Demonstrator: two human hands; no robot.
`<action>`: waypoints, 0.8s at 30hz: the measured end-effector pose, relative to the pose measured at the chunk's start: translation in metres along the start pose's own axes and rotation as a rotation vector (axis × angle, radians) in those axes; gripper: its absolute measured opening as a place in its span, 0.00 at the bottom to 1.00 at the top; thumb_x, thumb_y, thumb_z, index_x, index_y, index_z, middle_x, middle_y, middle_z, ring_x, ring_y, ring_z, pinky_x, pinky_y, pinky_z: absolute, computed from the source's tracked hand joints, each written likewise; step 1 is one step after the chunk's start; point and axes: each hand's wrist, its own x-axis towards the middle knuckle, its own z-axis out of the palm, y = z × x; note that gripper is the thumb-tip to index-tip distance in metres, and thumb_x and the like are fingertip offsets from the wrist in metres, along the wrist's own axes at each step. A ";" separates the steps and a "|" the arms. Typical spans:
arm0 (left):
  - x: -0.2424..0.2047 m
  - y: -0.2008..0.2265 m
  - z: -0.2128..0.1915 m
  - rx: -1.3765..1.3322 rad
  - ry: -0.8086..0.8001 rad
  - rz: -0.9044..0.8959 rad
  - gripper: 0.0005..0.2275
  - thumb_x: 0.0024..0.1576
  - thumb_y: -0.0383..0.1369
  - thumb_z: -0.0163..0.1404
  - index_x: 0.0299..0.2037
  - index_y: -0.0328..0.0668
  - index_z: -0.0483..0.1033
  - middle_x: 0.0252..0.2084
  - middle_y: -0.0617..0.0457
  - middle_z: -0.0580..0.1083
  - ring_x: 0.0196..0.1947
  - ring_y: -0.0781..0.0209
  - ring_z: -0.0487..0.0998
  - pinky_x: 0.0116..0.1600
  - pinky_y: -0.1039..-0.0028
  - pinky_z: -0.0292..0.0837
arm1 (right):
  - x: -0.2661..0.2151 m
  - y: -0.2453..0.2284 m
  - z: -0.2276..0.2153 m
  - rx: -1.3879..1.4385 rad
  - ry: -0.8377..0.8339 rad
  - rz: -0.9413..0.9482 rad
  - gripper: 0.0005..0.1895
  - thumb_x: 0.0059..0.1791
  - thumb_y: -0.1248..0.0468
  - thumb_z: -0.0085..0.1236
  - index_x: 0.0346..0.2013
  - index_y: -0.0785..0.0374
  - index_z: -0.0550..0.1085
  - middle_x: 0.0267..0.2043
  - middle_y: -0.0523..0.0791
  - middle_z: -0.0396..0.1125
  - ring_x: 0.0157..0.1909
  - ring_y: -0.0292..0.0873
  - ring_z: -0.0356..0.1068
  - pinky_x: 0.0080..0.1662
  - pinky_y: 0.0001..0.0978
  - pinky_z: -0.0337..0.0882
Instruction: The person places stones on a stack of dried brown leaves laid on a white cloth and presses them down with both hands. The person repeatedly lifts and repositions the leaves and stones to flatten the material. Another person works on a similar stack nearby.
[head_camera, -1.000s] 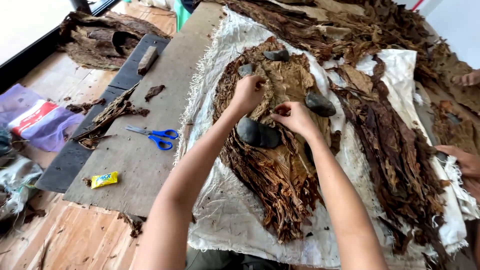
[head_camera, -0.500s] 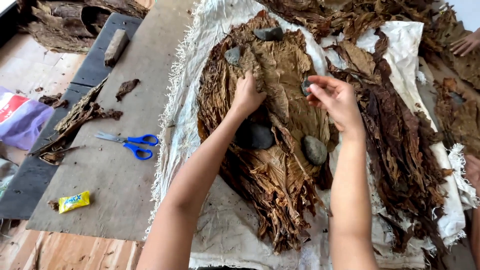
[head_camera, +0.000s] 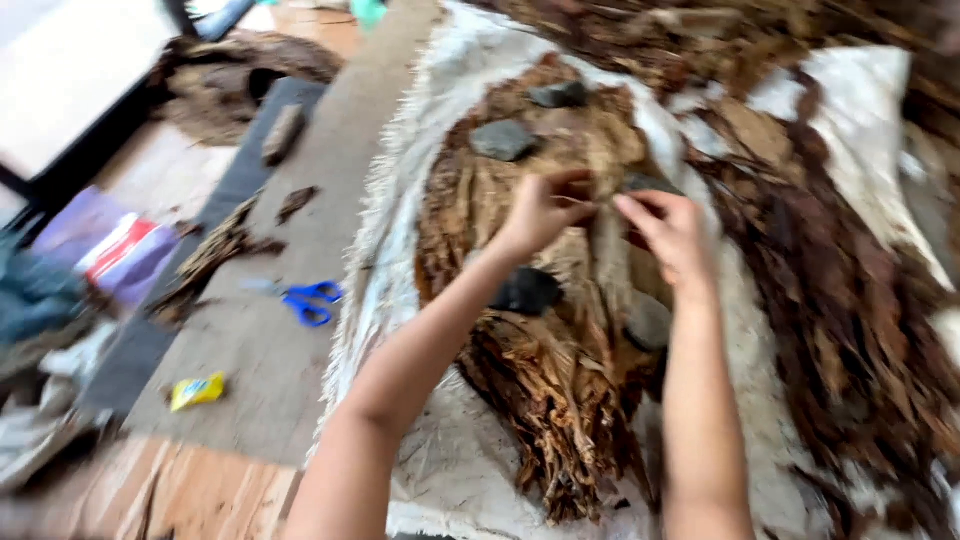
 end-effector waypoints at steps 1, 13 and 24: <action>0.005 -0.013 0.001 -0.022 -0.011 0.017 0.28 0.58 0.19 0.71 0.70 0.29 0.79 0.50 0.29 0.85 0.45 0.42 0.91 0.46 0.51 0.95 | 0.006 0.011 -0.009 -0.010 0.055 -0.008 0.18 0.59 0.50 0.81 0.54 0.58 0.87 0.44 0.47 0.81 0.46 0.39 0.82 0.46 0.41 0.86; -0.037 0.076 0.018 -0.226 -0.236 -0.498 0.29 0.57 0.54 0.60 0.50 0.27 0.81 0.40 0.40 0.81 0.34 0.50 0.81 0.39 0.64 0.83 | -0.041 -0.077 -0.024 0.259 -0.088 0.067 0.06 0.70 0.58 0.58 0.61 0.51 0.74 0.62 0.40 0.74 0.66 0.43 0.76 0.61 0.43 0.82; -0.015 0.064 0.005 -0.661 -0.076 -0.449 0.18 0.55 0.19 0.71 0.44 0.38 0.71 0.46 0.37 0.85 0.40 0.45 0.89 0.39 0.63 0.91 | -0.029 -0.073 0.001 0.620 0.041 0.192 0.08 0.70 0.62 0.50 0.59 0.55 0.78 0.59 0.44 0.82 0.58 0.44 0.85 0.57 0.39 0.87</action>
